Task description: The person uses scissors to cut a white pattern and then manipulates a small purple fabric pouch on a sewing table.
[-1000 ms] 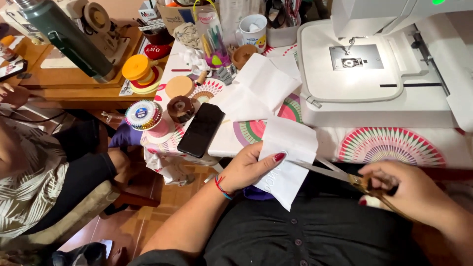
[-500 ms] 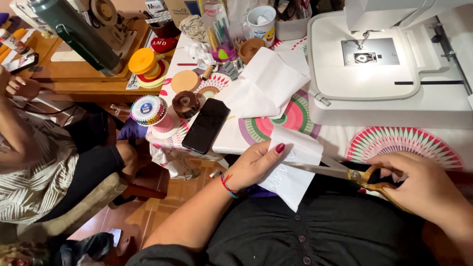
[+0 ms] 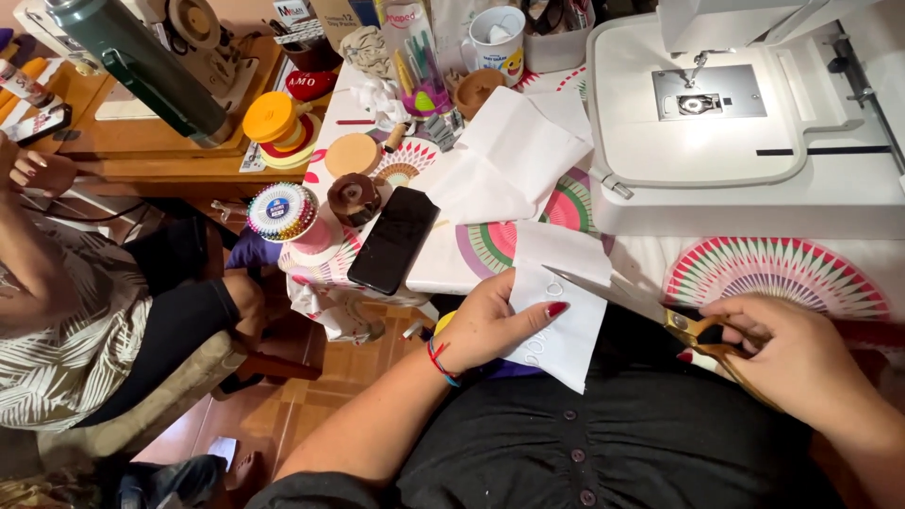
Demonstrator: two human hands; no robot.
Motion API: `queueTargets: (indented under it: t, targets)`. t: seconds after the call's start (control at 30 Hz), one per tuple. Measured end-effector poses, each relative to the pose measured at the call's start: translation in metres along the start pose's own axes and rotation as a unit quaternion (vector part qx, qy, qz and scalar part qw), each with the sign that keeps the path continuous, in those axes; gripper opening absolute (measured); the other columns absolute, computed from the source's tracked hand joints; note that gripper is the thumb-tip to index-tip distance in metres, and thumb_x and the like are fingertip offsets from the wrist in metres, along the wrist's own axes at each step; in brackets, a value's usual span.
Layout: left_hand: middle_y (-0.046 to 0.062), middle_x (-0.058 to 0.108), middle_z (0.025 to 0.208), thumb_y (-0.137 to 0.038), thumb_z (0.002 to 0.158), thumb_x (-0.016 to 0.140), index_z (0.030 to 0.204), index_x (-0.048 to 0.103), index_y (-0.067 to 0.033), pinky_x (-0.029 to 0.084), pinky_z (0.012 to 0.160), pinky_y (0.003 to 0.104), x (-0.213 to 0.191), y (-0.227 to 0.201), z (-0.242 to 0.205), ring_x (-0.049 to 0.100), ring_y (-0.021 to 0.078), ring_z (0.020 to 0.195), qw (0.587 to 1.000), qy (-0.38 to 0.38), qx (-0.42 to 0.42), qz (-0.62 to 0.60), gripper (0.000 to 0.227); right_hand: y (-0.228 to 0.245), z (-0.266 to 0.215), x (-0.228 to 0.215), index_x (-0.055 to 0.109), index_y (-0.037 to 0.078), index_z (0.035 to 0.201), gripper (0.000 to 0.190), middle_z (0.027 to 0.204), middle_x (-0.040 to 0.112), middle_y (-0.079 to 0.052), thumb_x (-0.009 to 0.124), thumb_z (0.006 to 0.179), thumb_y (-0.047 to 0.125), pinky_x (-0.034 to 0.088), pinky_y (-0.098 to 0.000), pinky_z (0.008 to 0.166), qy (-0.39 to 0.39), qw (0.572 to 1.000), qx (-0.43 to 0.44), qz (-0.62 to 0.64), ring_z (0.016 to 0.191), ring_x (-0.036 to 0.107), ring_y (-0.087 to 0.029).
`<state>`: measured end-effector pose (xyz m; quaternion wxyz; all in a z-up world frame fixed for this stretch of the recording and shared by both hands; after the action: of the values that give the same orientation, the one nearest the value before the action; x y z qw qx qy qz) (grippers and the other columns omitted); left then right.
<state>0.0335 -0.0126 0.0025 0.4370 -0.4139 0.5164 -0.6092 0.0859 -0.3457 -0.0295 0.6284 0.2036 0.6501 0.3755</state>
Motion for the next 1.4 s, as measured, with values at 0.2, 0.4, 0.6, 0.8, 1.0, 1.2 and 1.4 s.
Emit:
queueTargets:
  t: [0.2, 0.4, 0.6, 0.8, 1.0, 1.2, 1.4]
  targets:
    - [0.001, 0.071, 0.117, -0.030, 0.100, 0.065, 0.128, 0.067, -0.0075, 0.055, 0.091, 0.030, -0.006, 0.001, 0.001, 0.065, 0.0117, 0.106, 0.999, -0.024, -0.040, -0.014, 0.036, -0.036, -0.001, 0.010, 0.081, -0.001, 0.112, 0.047, 0.101, 0.085, -0.013, 0.094, 0.068, -0.005, 0.051, -0.0270, 0.093, 0.116, 0.961, 0.218, 0.125, 0.096, 0.072, -0.017]
    - [0.004, 0.070, 0.123, -0.026, 0.104, 0.061, 0.131, 0.064, -0.0041, 0.055, 0.097, 0.033, -0.005, 0.005, 0.001, 0.065, 0.0159, 0.112, 0.995, 0.006, -0.032, -0.092, 0.035, -0.052, -0.007, 0.018, 0.075, -0.002, 0.124, 0.060, 0.116, 0.083, -0.014, 0.091, 0.067, -0.016, 0.052, -0.0312, 0.100, 0.190, 0.935, 0.234, 0.186, 0.105, 0.071, -0.020]
    - [-0.005, 0.062, 0.099, -0.027, 0.103, 0.063, 0.109, 0.064, -0.0110, 0.045, 0.085, 0.026, -0.009, 0.039, 0.001, 0.054, 0.0073, 0.093, 0.998, 0.050, -0.010, -0.031, 0.017, 0.006, 0.014, -0.002, 0.086, 0.025, 0.108, 0.050, 0.097, 0.086, 0.004, 0.100, 0.061, 0.016, 0.062, -0.0231, 0.083, 0.150, 0.983, 0.081, -0.067, 0.084, 0.080, -0.009]
    - [-0.001, 0.068, 0.126, -0.026, 0.105, 0.063, 0.131, 0.066, -0.0097, 0.047, 0.105, 0.032, -0.010, 0.041, -0.001, 0.060, 0.0114, 0.119, 0.997, 0.080, 0.003, -0.019, 0.031, 0.021, 0.029, 0.000, 0.084, 0.026, 0.095, 0.039, 0.071, 0.082, 0.008, 0.096, 0.058, 0.021, 0.059, -0.0208, 0.060, 0.112, 0.984, -0.100, -0.091, 0.060, 0.071, -0.005]
    - [-0.005, 0.069, 0.118, -0.022, 0.105, 0.064, 0.127, 0.068, -0.0099, 0.046, 0.100, 0.028, -0.017, 0.054, -0.001, 0.058, 0.0071, 0.111, 0.996, 0.073, -0.020, -0.050, 0.026, 0.008, 0.032, 0.003, 0.086, 0.024, 0.097, 0.037, 0.076, 0.083, 0.007, 0.094, 0.062, 0.015, 0.059, -0.0190, 0.060, 0.114, 0.987, -0.094, -0.055, 0.062, 0.070, -0.004]
    - [-0.009, 0.061, 0.103, -0.028, 0.108, 0.060, 0.120, 0.068, -0.0109, 0.042, 0.092, 0.025, -0.016, 0.047, 0.000, 0.051, 0.0053, 0.098, 0.993, 0.089, -0.020, -0.071, 0.023, -0.015, 0.034, 0.006, 0.088, 0.014, 0.095, 0.039, 0.086, 0.089, -0.001, 0.098, 0.058, 0.009, 0.063, -0.0194, 0.087, 0.129, 0.992, 0.002, -0.009, 0.081, 0.082, -0.007]
    - [-0.002, 0.070, 0.115, -0.024, 0.108, 0.059, 0.123, 0.068, -0.0058, 0.051, 0.096, 0.029, -0.012, 0.037, 0.000, 0.062, 0.0094, 0.107, 0.985, 0.099, -0.060, -0.126, 0.025, -0.019, 0.033, 0.005, 0.090, 0.016, 0.093, 0.041, 0.073, 0.090, -0.001, 0.103, 0.054, 0.020, 0.060, -0.0194, 0.070, 0.144, 0.987, 0.051, -0.055, 0.067, 0.077, -0.005]
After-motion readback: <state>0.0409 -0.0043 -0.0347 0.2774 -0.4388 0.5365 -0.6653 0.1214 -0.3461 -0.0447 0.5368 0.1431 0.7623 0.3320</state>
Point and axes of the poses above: each hand's wrist, its own z-axis towards the middle knuckle, its own x-axis out of the palm, y = z × x, the point moved 4 cm from there along z, towards the middle knuckle
